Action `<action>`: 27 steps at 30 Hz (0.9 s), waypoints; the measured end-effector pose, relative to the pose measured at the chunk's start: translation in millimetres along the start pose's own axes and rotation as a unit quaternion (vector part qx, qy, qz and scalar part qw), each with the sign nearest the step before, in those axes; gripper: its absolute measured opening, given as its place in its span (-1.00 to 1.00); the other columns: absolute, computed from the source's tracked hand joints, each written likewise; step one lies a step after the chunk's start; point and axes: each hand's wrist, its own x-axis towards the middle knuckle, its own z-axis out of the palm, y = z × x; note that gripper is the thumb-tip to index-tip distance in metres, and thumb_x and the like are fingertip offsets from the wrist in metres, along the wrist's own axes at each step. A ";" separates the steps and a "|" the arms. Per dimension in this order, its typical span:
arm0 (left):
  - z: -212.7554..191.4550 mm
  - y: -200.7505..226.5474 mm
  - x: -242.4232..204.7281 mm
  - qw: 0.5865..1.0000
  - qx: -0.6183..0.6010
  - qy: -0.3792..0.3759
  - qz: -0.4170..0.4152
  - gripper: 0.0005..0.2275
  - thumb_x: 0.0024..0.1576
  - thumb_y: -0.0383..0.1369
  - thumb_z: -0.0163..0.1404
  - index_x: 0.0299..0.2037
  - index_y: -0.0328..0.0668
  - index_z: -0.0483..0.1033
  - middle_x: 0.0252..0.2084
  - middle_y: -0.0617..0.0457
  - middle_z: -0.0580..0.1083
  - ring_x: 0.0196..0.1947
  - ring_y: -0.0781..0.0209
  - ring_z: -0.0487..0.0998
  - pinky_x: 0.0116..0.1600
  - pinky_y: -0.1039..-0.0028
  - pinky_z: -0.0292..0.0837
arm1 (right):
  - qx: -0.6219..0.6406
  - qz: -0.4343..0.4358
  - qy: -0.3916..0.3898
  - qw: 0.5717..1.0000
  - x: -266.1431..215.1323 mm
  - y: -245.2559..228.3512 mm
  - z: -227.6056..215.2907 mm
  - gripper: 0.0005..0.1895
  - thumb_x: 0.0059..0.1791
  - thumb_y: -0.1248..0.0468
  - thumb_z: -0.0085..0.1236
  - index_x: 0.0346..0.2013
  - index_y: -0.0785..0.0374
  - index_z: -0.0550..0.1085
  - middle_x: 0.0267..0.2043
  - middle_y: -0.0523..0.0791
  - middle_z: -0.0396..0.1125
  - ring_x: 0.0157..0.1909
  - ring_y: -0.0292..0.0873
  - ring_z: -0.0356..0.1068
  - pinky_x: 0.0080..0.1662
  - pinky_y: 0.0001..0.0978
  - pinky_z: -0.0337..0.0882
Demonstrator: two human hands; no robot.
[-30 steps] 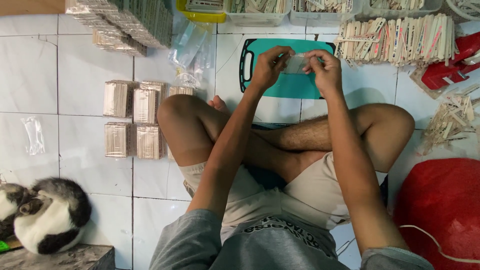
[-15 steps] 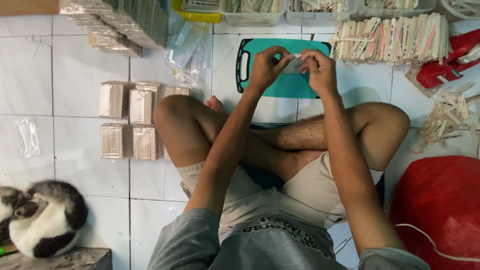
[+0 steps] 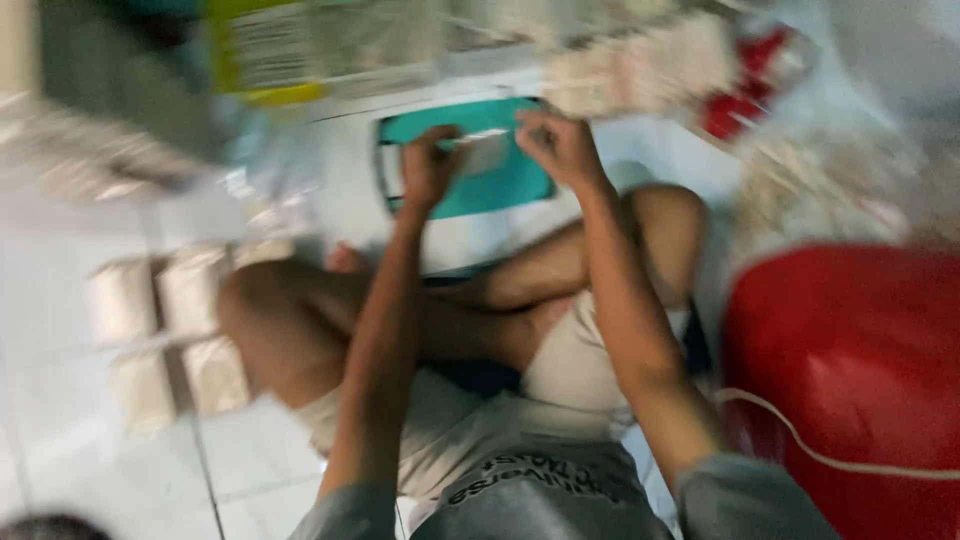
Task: The person is sitting on the floor, organizing wooden sticks into small bundles and placing them into plastic bags for packaging.
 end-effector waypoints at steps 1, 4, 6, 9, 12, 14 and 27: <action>1.3 22.7 0.1 0.999 -0.021 -0.024 0.003 -0.81 0.10 -0.45 0.25 -0.09 -0.19 0.65 -0.19 -0.10 0.63 -0.48 -0.04 0.60 -0.30 0.22 0.51 | -0.022 0.018 0.016 0.999 -5.7 30.3 -31.7 -0.87 0.13 0.34 0.21 -0.26 0.36 0.56 -0.37 0.14 0.45 -0.38 0.17 0.53 -0.39 -0.05 0.50; -12.3 70.8 11.2 0.999 0.011 -0.024 0.042 -0.84 0.10 -0.56 0.28 -0.15 -0.37 0.63 -0.44 0.02 0.56 -0.61 0.32 0.45 -0.46 0.52 0.36 | -0.044 0.109 0.252 0.961 -17.2 111.8 -128.5 -0.91 0.08 0.37 0.05 -0.19 0.26 0.52 -0.25 -0.14 0.47 -0.24 -0.25 0.44 -0.11 -0.44 0.45; -19.9 92.6 12.9 0.998 0.028 -0.017 0.047 -0.87 0.12 -0.58 0.27 -0.19 -0.47 0.61 -0.40 -0.05 0.53 -0.58 0.28 0.38 -0.40 0.49 0.39 | -0.208 -0.038 0.450 0.868 -30.9 136.1 -204.6 -0.81 0.07 0.21 0.07 -0.30 0.28 0.52 -0.30 -0.11 0.39 -0.27 -0.14 0.37 -0.12 -0.32 0.40; -15.9 94.0 14.6 0.997 0.026 -0.015 0.065 -0.86 0.10 -0.58 0.30 -0.22 -0.44 0.61 -0.50 0.01 0.48 -0.63 0.33 0.31 -0.48 0.52 0.28 | -0.231 0.332 0.444 0.800 -74.6 202.1 -277.3 -0.73 -0.01 0.13 0.13 -0.25 0.31 0.51 -0.25 -0.03 0.49 -0.23 -0.13 0.51 -0.10 -0.28 0.55; -13.7 95.1 14.9 0.998 0.021 -0.012 0.062 -0.88 0.10 -0.59 0.28 -0.24 -0.44 0.60 -0.49 0.00 0.47 -0.63 0.33 0.28 -0.49 0.51 0.26 | -0.036 0.434 0.374 0.819 -88.3 221.0 -285.5 -0.78 -0.04 0.20 0.16 -0.25 0.27 0.65 -0.26 -0.14 0.52 -0.20 -0.24 0.44 -0.08 -0.48 0.46; -12.2 93.3 13.9 0.998 0.017 -0.008 0.063 -0.87 0.11 -0.58 0.28 -0.23 -0.45 0.60 -0.48 -0.02 0.49 -0.62 0.33 0.32 -0.48 0.53 0.28 | 0.025 0.478 0.366 0.798 -68.6 164.7 -271.4 -0.81 -0.01 0.16 0.14 -0.20 0.13 0.62 -0.23 -0.20 0.46 -0.22 -0.28 0.34 -0.15 -0.47 0.38; -10.3 88.8 10.7 1.000 0.022 -0.008 0.019 -0.85 0.11 -0.54 0.28 -0.19 -0.46 0.62 -0.49 -0.02 0.52 -0.61 0.33 0.39 -0.45 0.55 0.36 | 0.181 0.473 0.479 0.716 -63.6 100.0 -220.0 -0.87 0.05 0.25 0.12 -0.33 0.19 0.57 -0.48 -0.25 0.37 -0.62 -0.44 0.08 -0.56 -0.59 -0.04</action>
